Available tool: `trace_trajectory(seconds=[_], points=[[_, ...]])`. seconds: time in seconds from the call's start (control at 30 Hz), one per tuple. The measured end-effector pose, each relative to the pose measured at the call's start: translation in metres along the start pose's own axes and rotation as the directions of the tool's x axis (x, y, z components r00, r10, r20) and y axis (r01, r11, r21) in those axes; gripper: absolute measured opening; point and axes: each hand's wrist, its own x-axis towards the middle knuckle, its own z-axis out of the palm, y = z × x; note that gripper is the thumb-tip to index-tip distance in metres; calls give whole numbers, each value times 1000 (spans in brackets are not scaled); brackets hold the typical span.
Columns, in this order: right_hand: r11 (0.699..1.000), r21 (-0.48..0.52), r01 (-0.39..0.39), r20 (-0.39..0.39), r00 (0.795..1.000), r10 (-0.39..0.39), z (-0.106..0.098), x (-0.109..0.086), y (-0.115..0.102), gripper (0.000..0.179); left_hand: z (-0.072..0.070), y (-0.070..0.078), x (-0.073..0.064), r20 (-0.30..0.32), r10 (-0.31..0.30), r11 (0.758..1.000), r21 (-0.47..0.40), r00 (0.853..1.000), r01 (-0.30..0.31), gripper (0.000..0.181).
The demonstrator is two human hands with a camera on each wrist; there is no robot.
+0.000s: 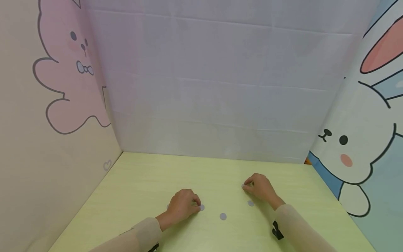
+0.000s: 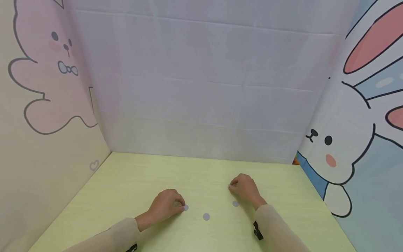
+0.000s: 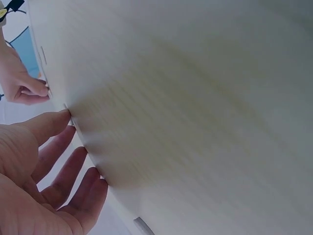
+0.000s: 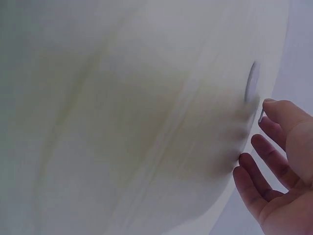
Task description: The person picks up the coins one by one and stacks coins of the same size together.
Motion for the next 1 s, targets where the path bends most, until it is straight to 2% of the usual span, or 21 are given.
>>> trace_trajectory(seconds=[0.5,0.77,1.0], points=[[992,54,112,10,994,-113,13,-1,-40,8,-12,3,9,8,19,1000,13,1000,-19,10],[982,38,183,-1,983,-183,26,-8,-57,6,-8,3,6,2,10,1000,14,1000,-10,9],[972,60,228,24,973,-229,34,-13,-73,7,-4,3,4,-13,8,1000,28,1000,-7,10]])
